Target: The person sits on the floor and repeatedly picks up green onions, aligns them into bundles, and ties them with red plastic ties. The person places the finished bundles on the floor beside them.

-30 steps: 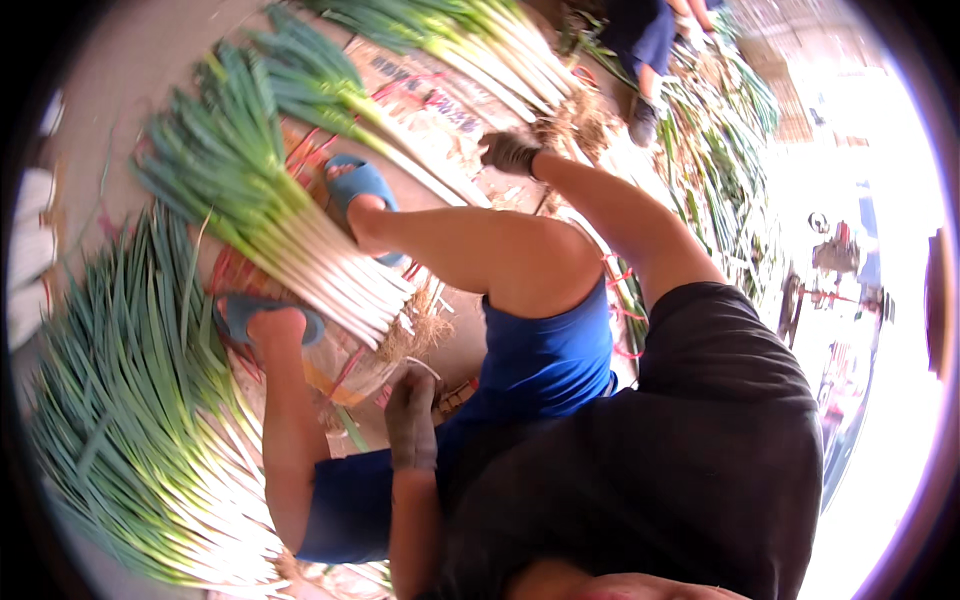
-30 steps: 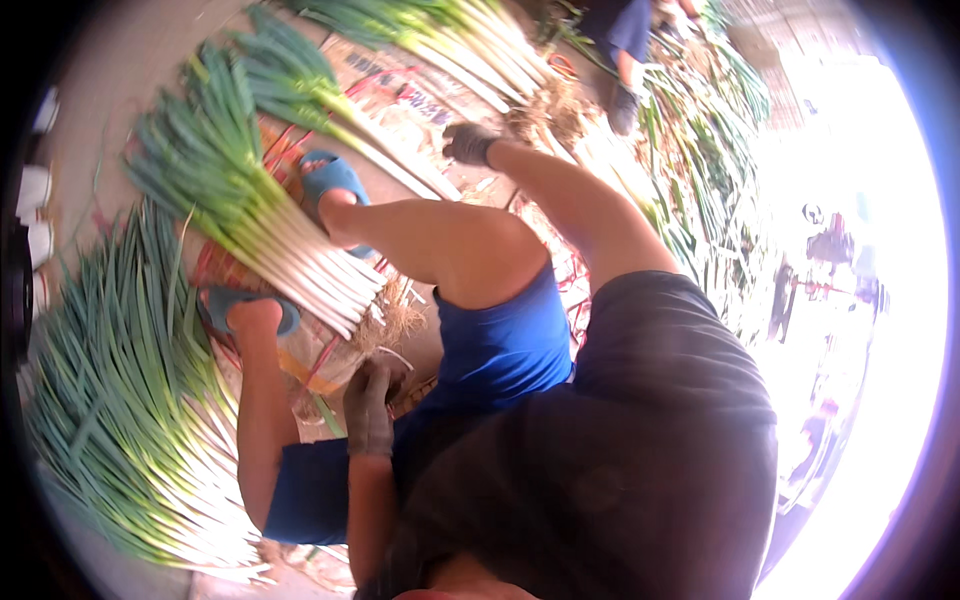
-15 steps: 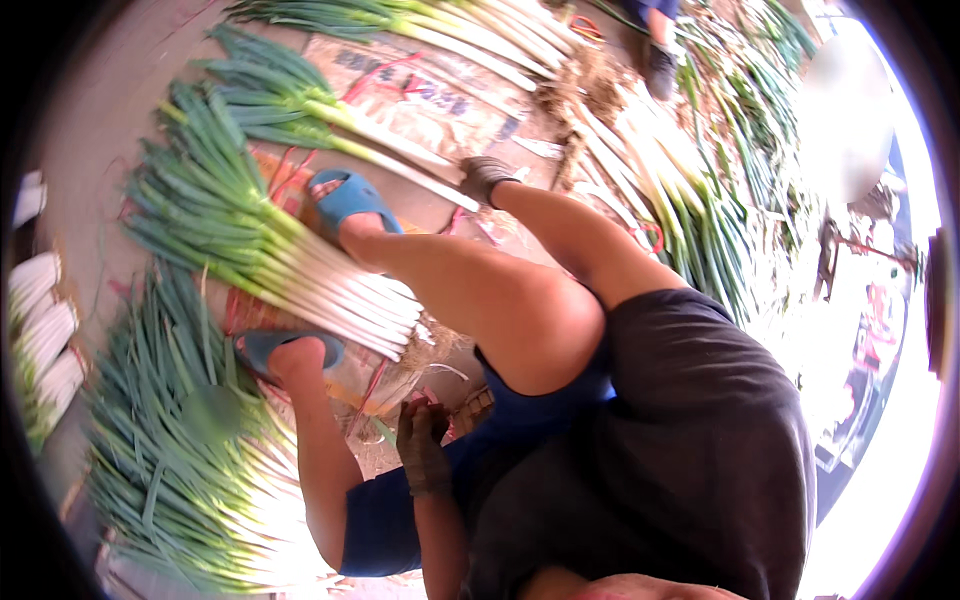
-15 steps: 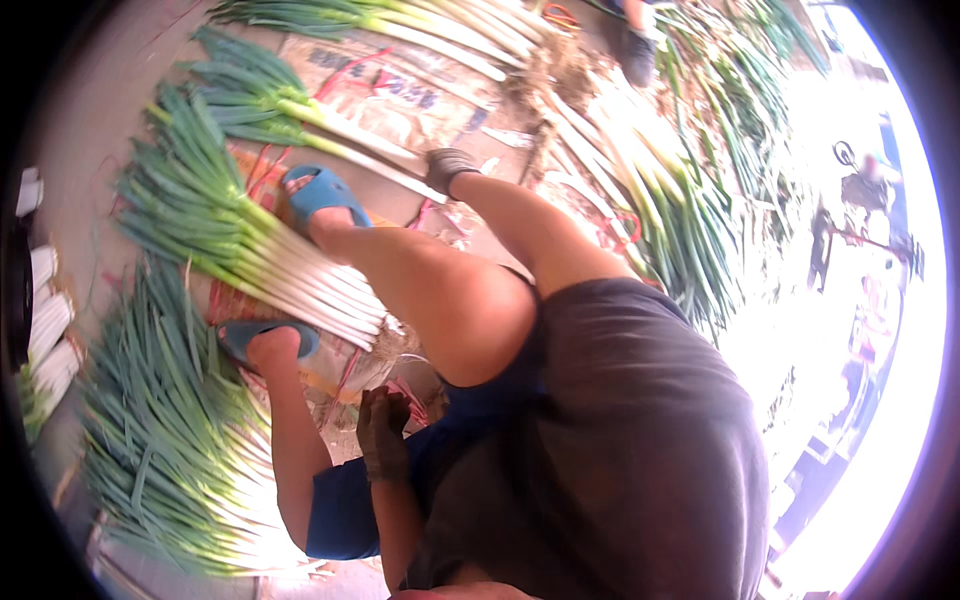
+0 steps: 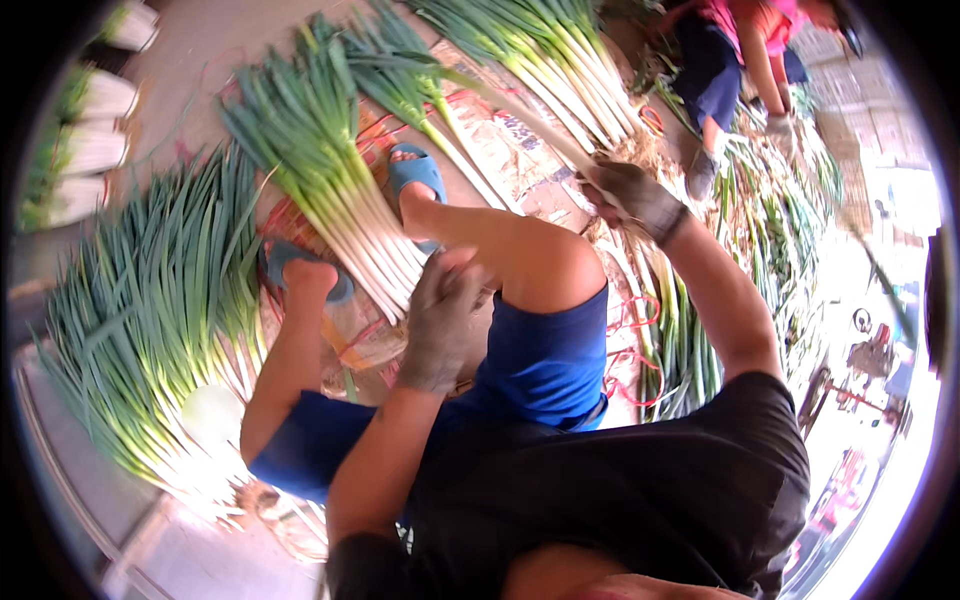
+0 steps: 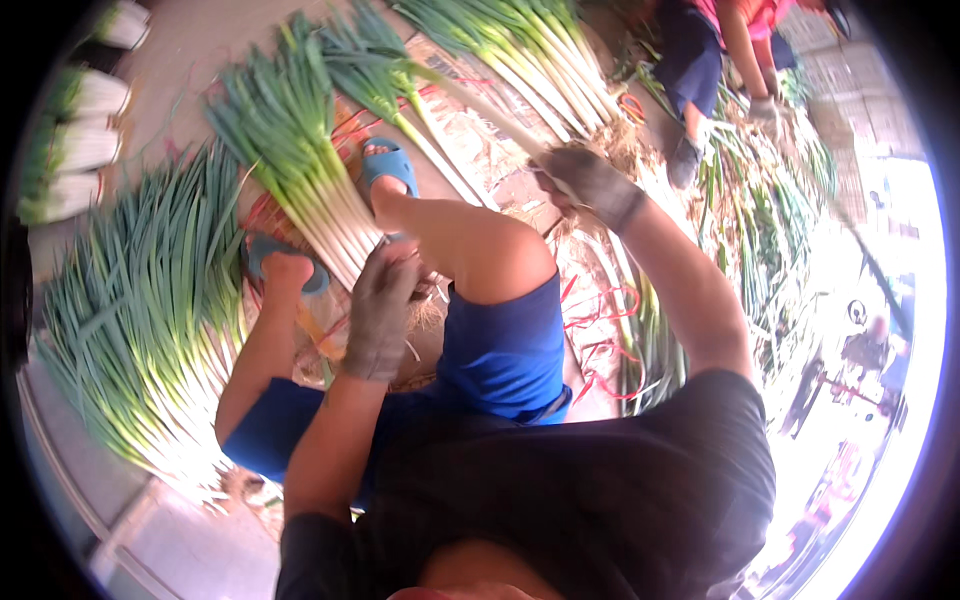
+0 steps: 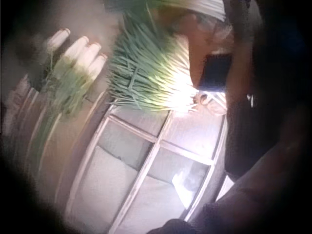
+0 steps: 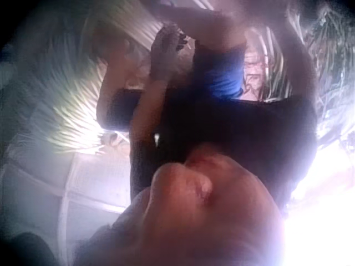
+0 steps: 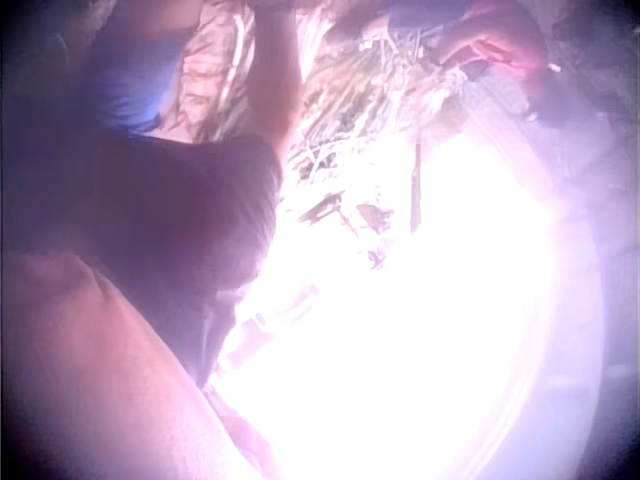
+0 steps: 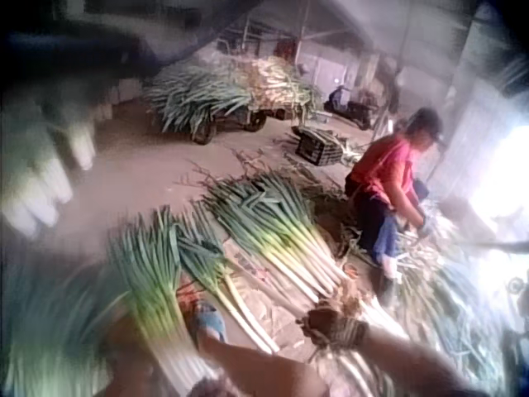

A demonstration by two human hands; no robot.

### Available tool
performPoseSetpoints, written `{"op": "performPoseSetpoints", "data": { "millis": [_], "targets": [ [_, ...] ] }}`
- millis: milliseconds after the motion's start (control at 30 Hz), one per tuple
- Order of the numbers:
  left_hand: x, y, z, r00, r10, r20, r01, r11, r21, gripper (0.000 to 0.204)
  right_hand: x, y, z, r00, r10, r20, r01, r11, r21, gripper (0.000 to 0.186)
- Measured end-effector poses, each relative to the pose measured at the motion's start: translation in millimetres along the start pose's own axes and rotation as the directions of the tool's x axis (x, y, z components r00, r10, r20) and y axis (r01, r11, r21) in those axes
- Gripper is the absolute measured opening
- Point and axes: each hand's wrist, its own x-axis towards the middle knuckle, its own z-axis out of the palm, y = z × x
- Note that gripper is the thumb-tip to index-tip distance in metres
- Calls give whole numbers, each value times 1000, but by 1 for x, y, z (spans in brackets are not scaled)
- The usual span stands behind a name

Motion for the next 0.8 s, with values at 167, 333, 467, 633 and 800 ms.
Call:
{"op": "performPoseSetpoints", "data": {
  "millis": [167,333,467,633,800],
  "targets": [
    [25,36,98,973,-77,219,92,994,-61,34,-147,-5,28,997,36,75,-72,832,549,31],
    [5,38,175,965,-202,166,262,769,-583,33,-223,25,80,987,-89,-130,115,971,209,49],
    [-27,60,150,974,-174,146,222,867,-446,23,-230,28,84,986,-143,-82,128,979,-160,53],
    [-43,65,89,973,42,226,47,926,-374,21,-155,-4,59,969,-243,36,245,944,-221,62],
    [-20,28,19,966,237,101,-218,961,-167,30,-39,-80,175,862,-471,187,503,840,-204,43]
  ]
}}
